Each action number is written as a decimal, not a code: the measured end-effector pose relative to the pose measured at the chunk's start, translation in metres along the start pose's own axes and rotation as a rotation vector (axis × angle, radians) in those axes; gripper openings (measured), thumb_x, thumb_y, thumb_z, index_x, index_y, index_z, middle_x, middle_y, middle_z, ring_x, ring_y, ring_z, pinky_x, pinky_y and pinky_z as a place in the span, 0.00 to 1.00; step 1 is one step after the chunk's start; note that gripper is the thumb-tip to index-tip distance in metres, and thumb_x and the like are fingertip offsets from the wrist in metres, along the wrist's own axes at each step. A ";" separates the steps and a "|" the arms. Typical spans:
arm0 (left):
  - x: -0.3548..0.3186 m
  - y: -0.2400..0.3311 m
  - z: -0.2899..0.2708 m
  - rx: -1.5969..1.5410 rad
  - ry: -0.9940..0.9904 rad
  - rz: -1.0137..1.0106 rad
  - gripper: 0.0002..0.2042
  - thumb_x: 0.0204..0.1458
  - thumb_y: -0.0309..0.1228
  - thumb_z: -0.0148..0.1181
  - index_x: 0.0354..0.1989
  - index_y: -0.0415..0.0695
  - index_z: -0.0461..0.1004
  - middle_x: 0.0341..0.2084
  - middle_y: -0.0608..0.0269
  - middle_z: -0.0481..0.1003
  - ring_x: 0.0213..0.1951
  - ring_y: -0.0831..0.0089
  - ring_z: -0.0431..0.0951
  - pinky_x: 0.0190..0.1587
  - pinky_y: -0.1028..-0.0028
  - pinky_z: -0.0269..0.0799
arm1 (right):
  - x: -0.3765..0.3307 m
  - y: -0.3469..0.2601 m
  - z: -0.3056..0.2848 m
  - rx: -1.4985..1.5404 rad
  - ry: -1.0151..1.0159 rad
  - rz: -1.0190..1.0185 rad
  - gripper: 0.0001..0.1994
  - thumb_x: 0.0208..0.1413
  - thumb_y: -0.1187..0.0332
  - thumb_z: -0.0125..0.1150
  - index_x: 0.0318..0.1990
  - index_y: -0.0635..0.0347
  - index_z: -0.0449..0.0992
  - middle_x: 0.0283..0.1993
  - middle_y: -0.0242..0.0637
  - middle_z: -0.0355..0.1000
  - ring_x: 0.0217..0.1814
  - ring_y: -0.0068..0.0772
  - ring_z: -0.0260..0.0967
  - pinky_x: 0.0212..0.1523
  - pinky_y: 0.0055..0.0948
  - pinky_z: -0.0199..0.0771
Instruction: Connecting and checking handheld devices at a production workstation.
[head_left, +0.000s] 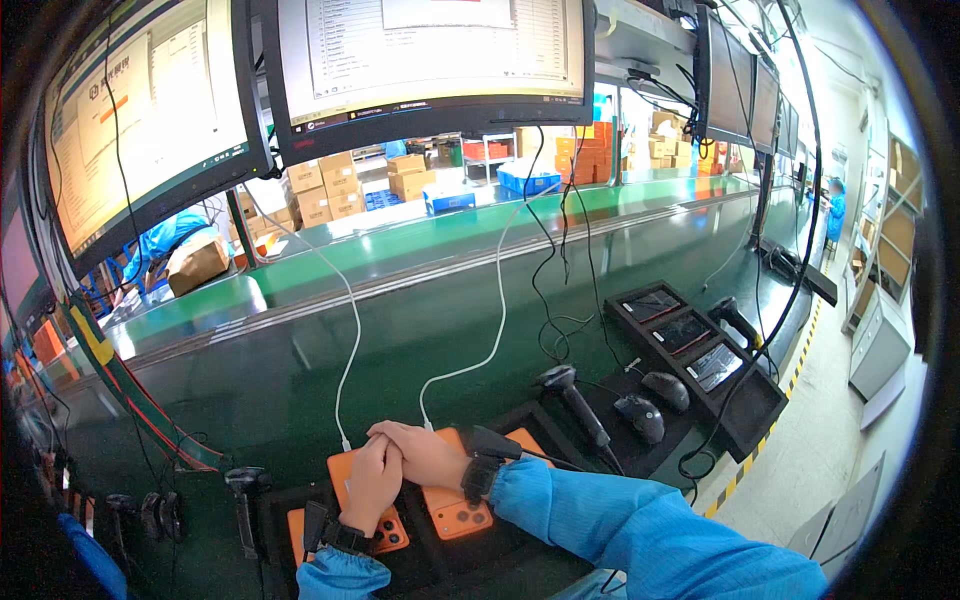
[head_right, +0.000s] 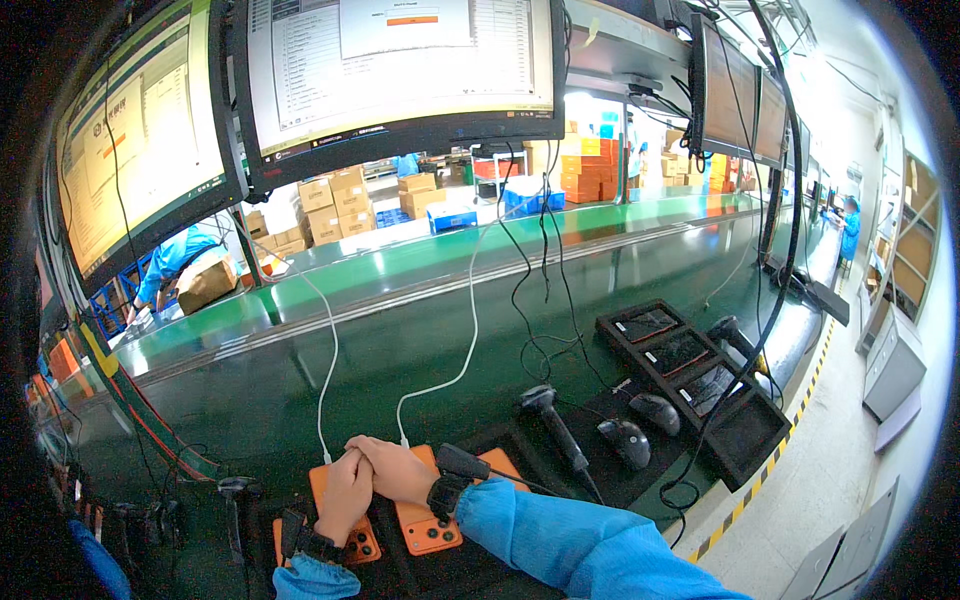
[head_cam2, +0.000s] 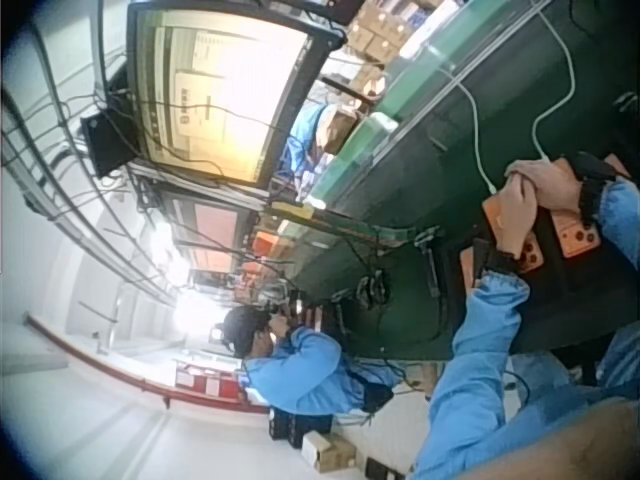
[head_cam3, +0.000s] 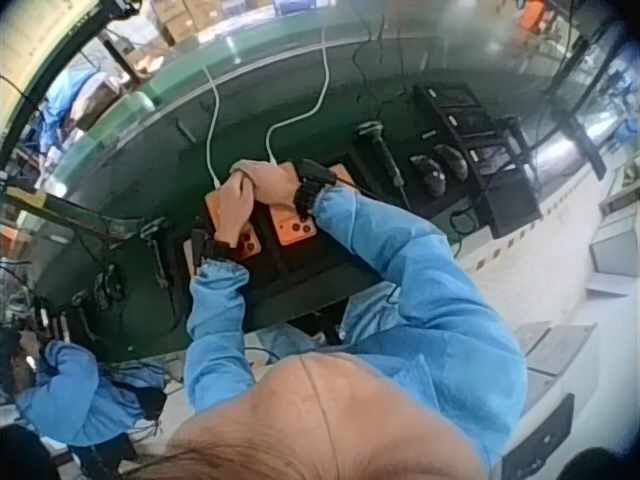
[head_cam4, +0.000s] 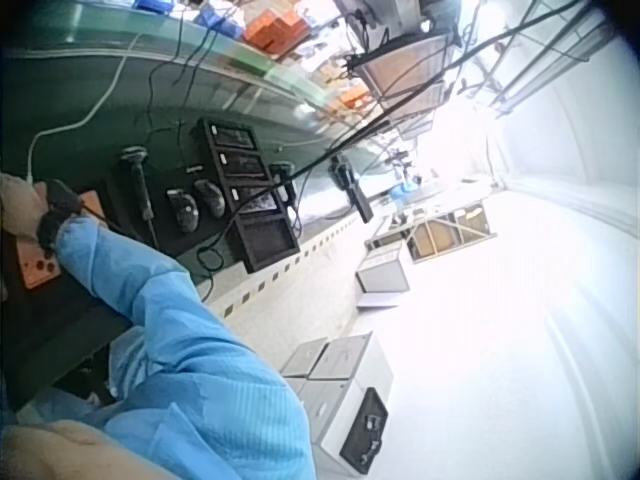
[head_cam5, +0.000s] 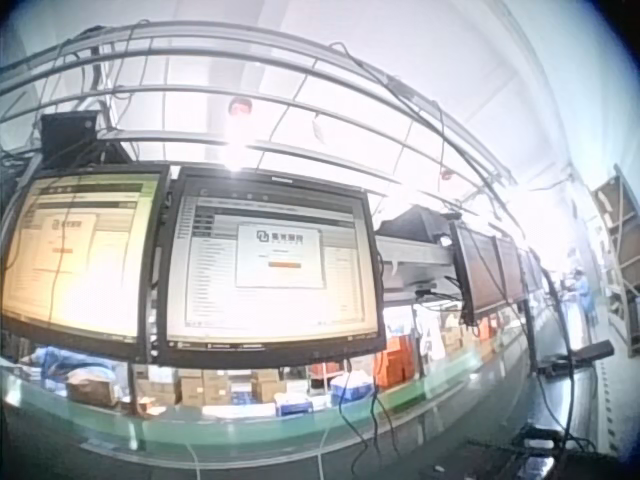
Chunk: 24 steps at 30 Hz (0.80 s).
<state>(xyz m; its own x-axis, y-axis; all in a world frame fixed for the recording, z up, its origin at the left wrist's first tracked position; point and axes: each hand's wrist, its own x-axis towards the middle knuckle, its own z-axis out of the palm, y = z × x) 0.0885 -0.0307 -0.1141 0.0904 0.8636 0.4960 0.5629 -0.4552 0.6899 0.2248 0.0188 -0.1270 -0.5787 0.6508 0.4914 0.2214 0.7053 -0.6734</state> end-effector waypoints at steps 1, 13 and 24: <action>0.000 0.000 0.000 -0.001 -0.003 -0.002 0.12 0.65 0.30 0.47 0.39 0.32 0.73 0.34 0.41 0.77 0.38 0.44 0.77 0.39 0.59 0.71 | 0.000 0.000 0.000 0.002 -0.003 0.004 0.20 0.57 0.74 0.56 0.57 0.64 0.66 0.54 0.53 0.72 0.58 0.56 0.71 0.57 0.43 0.72; -0.001 -0.002 0.001 -0.016 -0.008 -0.034 0.12 0.65 0.30 0.47 0.40 0.32 0.73 0.35 0.43 0.78 0.39 0.50 0.79 0.41 0.62 0.71 | 0.000 -0.008 -0.004 -0.011 -0.010 0.015 0.20 0.56 0.75 0.55 0.57 0.64 0.67 0.54 0.53 0.73 0.58 0.56 0.71 0.57 0.43 0.72; 0.000 0.004 0.000 -0.019 -0.004 -0.055 0.12 0.64 0.30 0.48 0.39 0.31 0.74 0.36 0.39 0.77 0.40 0.41 0.77 0.41 0.56 0.72 | 0.001 -0.007 -0.003 -0.006 -0.016 0.035 0.20 0.55 0.76 0.56 0.57 0.65 0.67 0.54 0.53 0.73 0.57 0.56 0.71 0.57 0.43 0.73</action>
<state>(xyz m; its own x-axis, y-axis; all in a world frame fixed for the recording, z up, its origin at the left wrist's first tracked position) 0.0906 -0.0325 -0.1107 0.0631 0.8884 0.4548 0.5515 -0.4108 0.7260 0.2255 0.0156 -0.1203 -0.5830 0.6709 0.4583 0.2471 0.6838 -0.6866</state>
